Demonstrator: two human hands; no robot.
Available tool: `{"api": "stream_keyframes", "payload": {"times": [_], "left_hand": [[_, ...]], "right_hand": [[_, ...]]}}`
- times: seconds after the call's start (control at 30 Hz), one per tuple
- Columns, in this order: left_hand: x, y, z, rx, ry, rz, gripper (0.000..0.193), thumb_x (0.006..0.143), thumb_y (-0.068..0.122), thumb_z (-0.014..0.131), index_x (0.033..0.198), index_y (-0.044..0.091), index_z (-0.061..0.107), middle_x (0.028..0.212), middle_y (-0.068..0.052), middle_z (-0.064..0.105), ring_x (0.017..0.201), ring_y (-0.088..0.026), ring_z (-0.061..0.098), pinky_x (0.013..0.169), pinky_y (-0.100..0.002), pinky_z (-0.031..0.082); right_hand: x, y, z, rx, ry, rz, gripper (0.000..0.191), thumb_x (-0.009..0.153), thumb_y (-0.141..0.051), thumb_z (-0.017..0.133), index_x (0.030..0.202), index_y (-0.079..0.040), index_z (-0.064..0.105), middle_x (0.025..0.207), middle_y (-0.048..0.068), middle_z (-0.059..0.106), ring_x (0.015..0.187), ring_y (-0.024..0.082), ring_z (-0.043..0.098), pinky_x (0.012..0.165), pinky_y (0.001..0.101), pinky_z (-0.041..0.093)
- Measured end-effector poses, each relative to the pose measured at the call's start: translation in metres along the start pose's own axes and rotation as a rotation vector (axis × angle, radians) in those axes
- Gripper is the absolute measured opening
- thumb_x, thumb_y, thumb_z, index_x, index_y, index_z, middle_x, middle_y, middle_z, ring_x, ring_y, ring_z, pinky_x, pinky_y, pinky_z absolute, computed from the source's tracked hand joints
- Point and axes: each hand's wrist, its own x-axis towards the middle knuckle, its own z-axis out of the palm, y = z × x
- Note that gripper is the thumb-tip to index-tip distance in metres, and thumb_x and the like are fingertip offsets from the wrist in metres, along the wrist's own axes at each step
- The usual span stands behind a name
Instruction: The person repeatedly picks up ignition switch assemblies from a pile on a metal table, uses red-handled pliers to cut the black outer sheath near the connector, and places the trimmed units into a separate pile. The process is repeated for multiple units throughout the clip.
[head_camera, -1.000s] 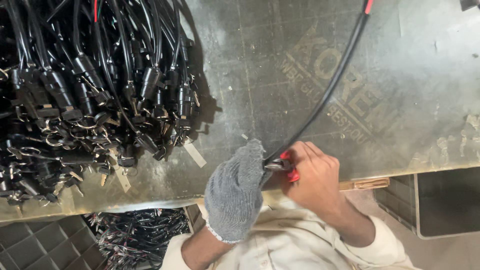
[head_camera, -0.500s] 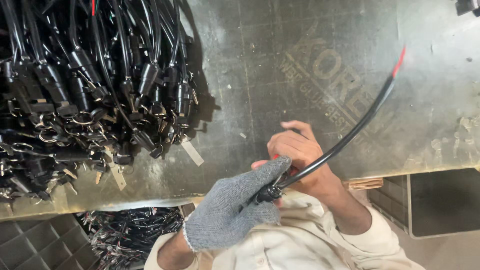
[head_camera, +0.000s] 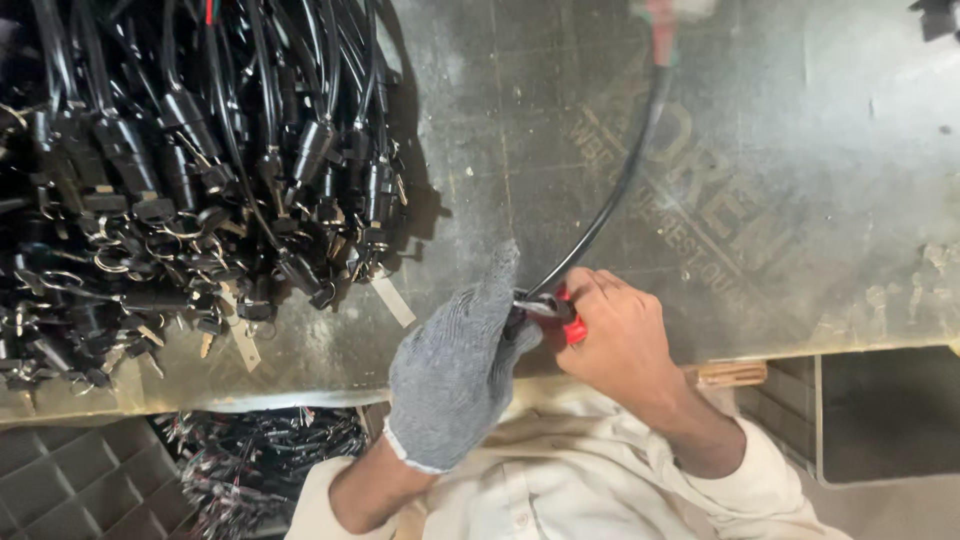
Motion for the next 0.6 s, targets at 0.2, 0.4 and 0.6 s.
{"api": "stream_keyframes", "payload": {"times": [0.2,0.4,0.6], "left_hand": [[0.008,-0.014,-0.038,0.833,0.321,0.153,0.051,0.095,0.049,0.073,0.122,0.007,0.063,0.087,-0.01,0.065,0.069,-0.024,0.062,0.062,-0.037,0.049],[0.046,-0.056,-0.104,0.987,0.232,-0.048,0.046,0.118,0.04,0.061,0.148,0.005,0.056,0.129,-0.012,0.064,0.116,-0.028,0.06,0.105,-0.046,0.044],[0.082,-0.047,-0.084,1.067,0.16,-0.009,0.063,0.102,0.05,0.062,0.146,0.006,0.058,0.144,-0.02,0.054,0.133,-0.036,0.047,0.108,-0.054,0.037]], "right_hand": [[0.023,0.017,-0.011,-0.345,0.132,-0.045,0.058,0.082,-0.057,0.082,0.1,-0.005,0.064,0.101,0.014,0.061,0.1,0.035,0.058,0.088,0.047,0.047],[0.031,0.042,-0.046,-0.465,0.171,-0.179,0.075,0.081,-0.065,0.072,0.122,-0.004,0.063,0.125,0.011,0.058,0.117,0.034,0.055,0.102,0.0484,0.042],[0.037,0.049,-0.066,-0.345,0.096,-0.216,0.073,0.078,-0.06,0.071,0.121,-0.002,0.062,0.127,0.013,0.06,0.119,0.033,0.056,0.1,0.0471,0.043]]}}
